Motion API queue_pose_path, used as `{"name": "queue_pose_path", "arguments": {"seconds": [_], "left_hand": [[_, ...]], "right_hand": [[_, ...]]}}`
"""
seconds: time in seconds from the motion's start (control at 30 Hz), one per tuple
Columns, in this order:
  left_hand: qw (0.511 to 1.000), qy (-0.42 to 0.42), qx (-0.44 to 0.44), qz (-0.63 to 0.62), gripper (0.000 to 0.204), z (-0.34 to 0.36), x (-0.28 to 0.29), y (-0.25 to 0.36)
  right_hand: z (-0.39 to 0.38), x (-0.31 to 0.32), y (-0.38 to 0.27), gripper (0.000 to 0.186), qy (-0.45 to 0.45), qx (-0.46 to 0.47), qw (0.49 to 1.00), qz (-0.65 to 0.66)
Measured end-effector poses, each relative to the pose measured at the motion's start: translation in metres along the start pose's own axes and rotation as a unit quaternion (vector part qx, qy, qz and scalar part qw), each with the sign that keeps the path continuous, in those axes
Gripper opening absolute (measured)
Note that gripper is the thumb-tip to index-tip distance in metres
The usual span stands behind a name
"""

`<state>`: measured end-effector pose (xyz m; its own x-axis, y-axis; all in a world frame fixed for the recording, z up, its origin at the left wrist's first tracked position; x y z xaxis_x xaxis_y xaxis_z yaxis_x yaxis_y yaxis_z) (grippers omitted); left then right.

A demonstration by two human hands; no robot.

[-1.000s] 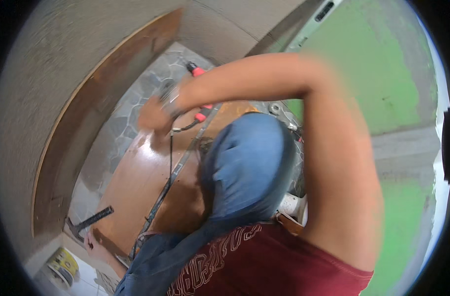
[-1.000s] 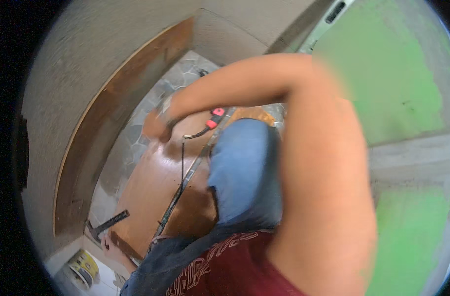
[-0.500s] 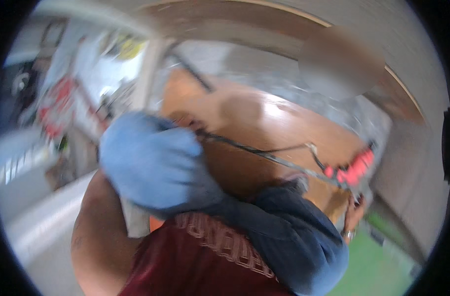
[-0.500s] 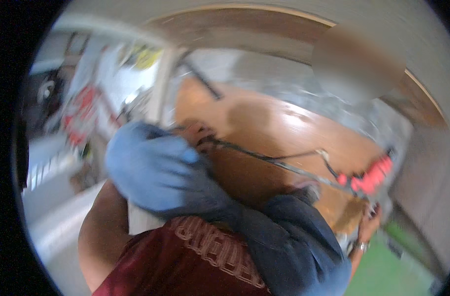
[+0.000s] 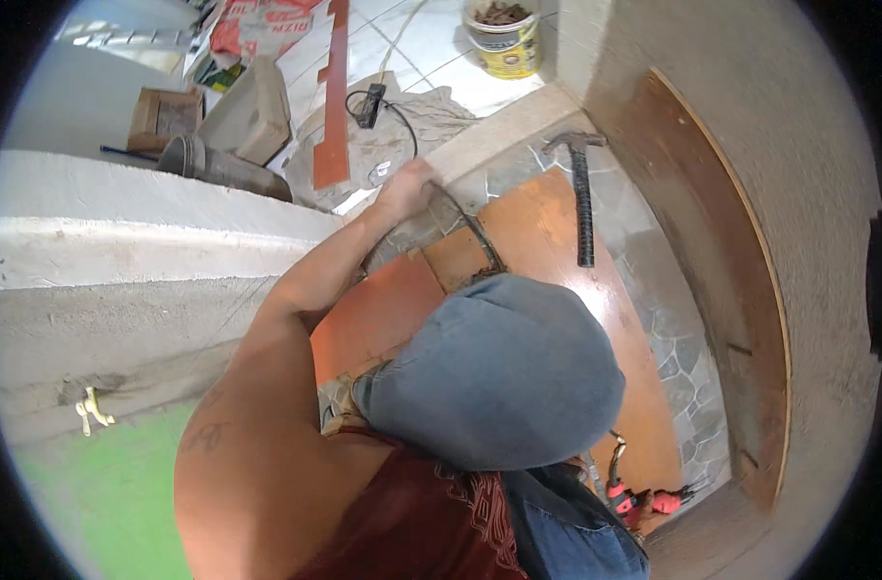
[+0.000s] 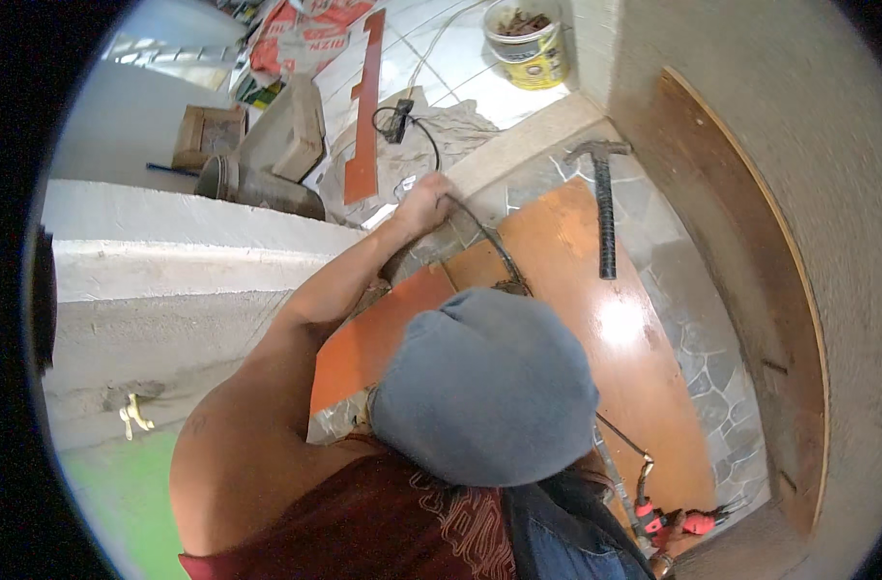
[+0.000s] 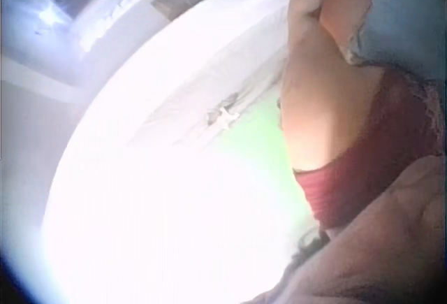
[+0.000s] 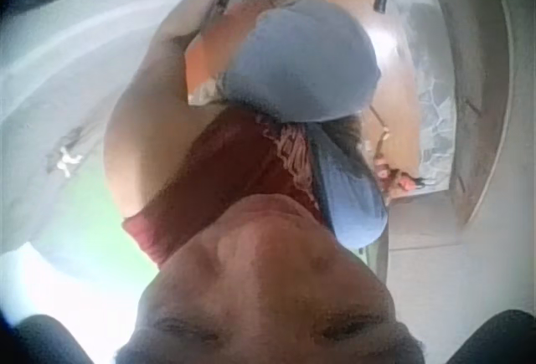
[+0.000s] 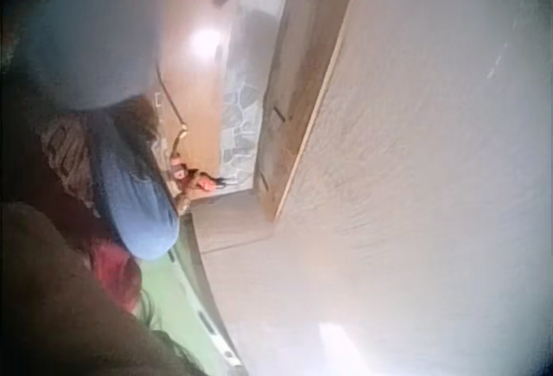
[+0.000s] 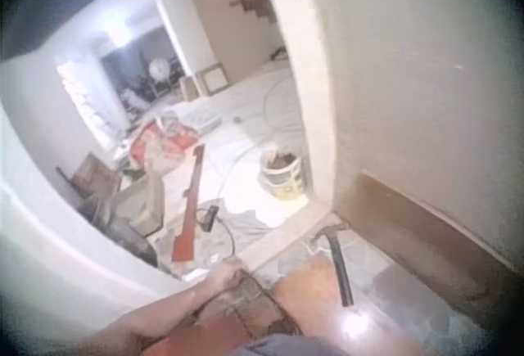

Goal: The person uses a hammer to drive a nail into a wall, then uses a drill to make a hole in a wooden board, and finally prepares electrical wires by stripping them and twisting them together.

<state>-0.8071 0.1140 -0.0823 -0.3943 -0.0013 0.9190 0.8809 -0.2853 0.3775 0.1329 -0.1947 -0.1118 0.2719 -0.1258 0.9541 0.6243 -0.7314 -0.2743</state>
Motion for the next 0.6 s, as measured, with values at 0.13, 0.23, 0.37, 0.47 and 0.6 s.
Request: {"name": "queue_pose_path", "arguments": {"seconds": [0.13, 0.23, 0.37, 0.47, 0.6], "left_hand": [[0.948, 0.223, 0.202, 0.107, 0.038, -0.002, 0.023, -0.060], [0.879, 0.272, 0.389, 0.051, 0.057, -0.041, 0.034, -0.171], [0.721, 0.386, 0.491, -0.301, 0.055, -0.005, 0.012, -0.204], [0.557, 0.411, 0.514, -0.507, 0.054, 0.027, 0.019, -0.223], [0.565, 0.426, 0.420, -0.569, 0.039, 0.052, 0.118, -0.263]], "right_hand": [[-0.004, 0.012, -0.029, 0.097, -0.011, -0.046, 0.998, -0.035], [-0.006, -0.020, -0.051, 0.096, -0.042, -0.050, 0.998, -0.025], [-0.004, 0.006, -0.043, 0.096, -0.009, -0.084, 0.996, -0.041], [-0.006, 0.008, -0.042, 0.095, -0.005, -0.102, 0.994, -0.039], [-0.019, -0.049, -0.049, 0.094, -0.058, -0.112, 0.992, -0.015]]}}
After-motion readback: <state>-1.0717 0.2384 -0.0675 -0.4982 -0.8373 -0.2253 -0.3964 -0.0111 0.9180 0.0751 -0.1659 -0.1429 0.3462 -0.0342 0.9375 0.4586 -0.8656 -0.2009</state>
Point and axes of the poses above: each hand's wrist, its own z-axis towards the middle knuckle, its own x-axis out of the back of the hand, y = z × x, the point moved 7 cm from there along z, towards the middle knuckle, and after that the axes turned 14 degrees about -x, right-handed, at the moved point
